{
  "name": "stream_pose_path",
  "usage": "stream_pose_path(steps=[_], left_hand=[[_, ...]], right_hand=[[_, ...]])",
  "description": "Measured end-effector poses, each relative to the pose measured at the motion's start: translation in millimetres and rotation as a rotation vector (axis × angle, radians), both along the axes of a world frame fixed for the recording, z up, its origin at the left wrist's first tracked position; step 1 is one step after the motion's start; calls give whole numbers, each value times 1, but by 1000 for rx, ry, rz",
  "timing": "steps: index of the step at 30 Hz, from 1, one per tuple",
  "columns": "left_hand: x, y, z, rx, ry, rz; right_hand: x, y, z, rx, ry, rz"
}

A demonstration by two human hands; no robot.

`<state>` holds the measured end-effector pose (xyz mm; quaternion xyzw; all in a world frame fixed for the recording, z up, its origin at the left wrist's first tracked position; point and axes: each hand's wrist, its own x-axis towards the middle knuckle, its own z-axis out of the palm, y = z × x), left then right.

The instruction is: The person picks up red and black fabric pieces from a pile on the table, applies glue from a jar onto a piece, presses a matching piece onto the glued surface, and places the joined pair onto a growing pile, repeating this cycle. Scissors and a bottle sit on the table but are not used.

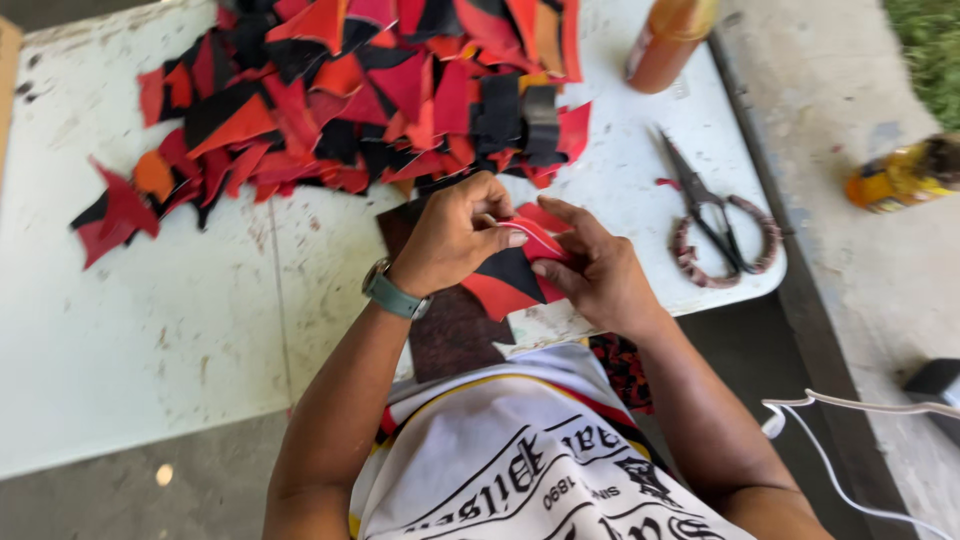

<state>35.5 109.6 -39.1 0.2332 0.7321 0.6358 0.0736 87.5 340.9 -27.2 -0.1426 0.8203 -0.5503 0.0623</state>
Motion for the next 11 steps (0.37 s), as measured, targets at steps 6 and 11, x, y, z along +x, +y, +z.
stream_pose_path(steps=[6, 11], left_hand=[[8, 6, 14, -53, 406, 310], [15, 21, -13, -402, 399, 224]], right_hand=[[-36, 108, 6, -107, 297, -436], [-132, 225, -16, -209, 517, -592]])
